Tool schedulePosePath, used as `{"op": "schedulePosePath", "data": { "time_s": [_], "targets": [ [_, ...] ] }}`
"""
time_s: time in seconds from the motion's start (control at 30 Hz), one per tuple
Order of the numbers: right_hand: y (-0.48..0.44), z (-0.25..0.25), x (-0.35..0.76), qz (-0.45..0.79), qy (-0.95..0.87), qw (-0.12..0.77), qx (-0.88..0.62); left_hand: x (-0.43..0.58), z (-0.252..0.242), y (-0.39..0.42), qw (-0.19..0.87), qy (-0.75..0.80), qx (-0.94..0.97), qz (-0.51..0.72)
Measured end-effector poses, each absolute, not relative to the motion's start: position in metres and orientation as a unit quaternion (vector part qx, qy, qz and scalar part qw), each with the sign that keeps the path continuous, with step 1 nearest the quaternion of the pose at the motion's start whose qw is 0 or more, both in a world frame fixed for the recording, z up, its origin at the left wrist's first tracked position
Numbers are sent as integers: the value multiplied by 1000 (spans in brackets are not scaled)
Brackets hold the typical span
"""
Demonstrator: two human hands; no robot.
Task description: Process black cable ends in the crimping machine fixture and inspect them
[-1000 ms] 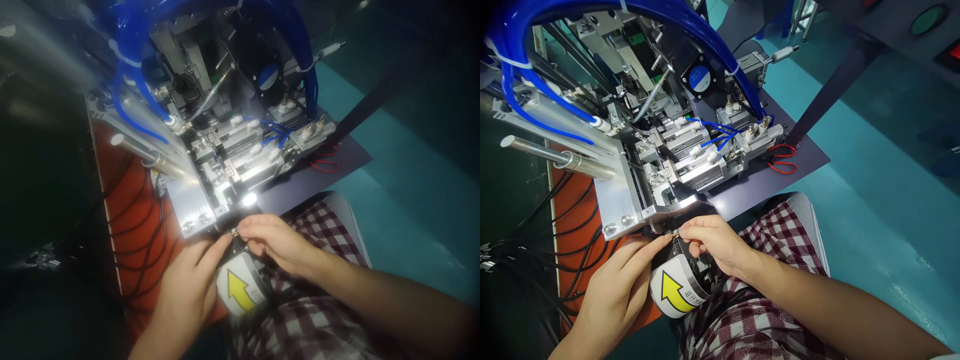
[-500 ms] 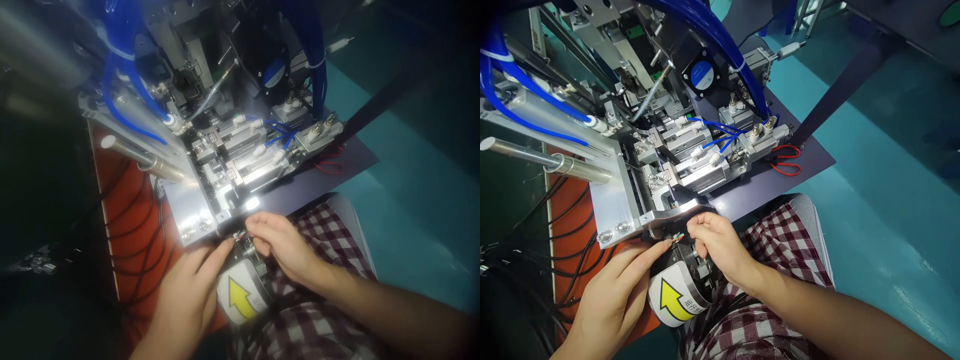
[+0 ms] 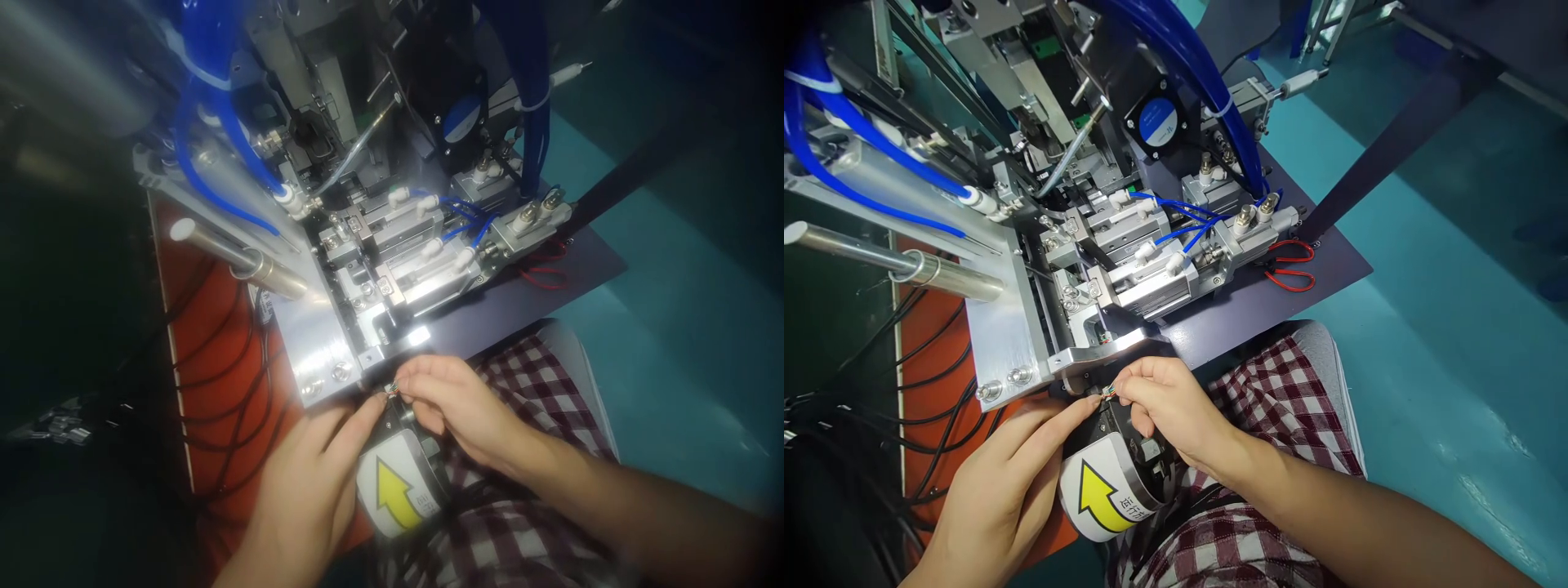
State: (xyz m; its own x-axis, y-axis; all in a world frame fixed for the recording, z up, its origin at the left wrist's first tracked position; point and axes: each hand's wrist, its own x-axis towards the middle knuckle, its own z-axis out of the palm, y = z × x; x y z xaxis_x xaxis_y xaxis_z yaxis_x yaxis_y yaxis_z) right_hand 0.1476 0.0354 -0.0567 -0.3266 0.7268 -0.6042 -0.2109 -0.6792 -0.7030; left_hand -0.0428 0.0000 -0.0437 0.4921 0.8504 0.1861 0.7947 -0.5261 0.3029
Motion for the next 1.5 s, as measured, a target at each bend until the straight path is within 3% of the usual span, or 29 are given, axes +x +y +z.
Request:
{"op": "schedulePosePath", "data": {
  "time_s": [0.43, 0.9, 1.17, 1.5],
  "targets": [
    [33, -55, 150, 765, -276, 302, -498, -43, -43, -2, 75, 476, 863, 151],
    [30, -60, 147, 809, -158, 325, -463, -42, -42, -1, 91, 474, 864, 142],
    [26, -57, 142, 736, -284, 363, -497, -42, -48, -3, 84, 473, 860, 172],
    [28, -59, 146, 804, -155, 331, -469, -45, -47, -7, 97, 495, 854, 126]
  ]
}}
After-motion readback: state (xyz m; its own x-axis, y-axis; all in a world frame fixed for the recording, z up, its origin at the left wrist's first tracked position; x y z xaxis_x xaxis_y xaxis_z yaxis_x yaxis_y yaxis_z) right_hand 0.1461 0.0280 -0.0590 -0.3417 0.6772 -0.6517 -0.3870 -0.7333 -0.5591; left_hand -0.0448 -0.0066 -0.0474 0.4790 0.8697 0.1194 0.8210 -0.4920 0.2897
